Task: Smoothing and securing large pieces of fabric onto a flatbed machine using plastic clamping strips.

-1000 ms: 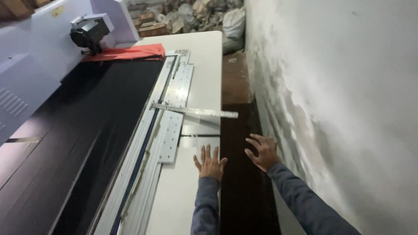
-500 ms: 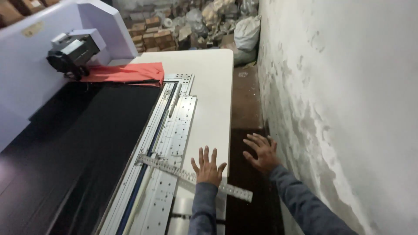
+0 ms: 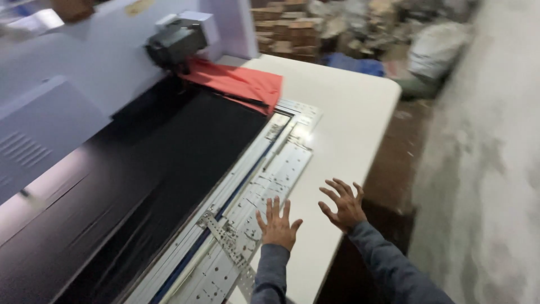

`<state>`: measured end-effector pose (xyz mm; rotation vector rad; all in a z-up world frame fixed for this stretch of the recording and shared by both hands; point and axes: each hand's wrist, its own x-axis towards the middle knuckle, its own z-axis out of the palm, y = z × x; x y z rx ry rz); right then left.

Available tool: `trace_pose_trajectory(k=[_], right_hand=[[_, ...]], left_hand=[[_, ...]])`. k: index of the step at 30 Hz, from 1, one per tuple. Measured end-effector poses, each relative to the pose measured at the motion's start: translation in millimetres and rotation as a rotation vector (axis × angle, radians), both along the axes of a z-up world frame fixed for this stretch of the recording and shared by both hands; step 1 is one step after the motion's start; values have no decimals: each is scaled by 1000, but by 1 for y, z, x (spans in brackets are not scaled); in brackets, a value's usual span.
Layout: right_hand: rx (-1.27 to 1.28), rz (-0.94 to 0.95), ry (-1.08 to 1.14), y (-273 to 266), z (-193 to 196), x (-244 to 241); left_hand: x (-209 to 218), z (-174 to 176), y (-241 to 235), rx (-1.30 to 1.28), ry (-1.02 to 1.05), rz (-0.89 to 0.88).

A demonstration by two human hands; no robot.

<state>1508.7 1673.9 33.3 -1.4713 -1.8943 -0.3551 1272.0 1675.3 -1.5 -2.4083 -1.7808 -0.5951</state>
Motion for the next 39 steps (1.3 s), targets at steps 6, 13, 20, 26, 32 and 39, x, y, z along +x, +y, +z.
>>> trace_pose_trajectory(k=[6,13,20,26,32,39], right_hand=[[24,219,-28,85,10,22],[77,363,-36,182,20,64],[-136,396,-74,305,21,111],[-212,399,-155,439,12,143],[-62,602,-69,541,14,160],[-44,832,-103,674,-1,168]], left_hand=[[40,16,35,92,-9,172],[76,4,107,-95,-113,264],[134,-4,238,-187,-120,323],[176,-28,377,-196,-155,345],[202,-56,487,-201,-187,433],[217,-108,608,-77,-156,603]])
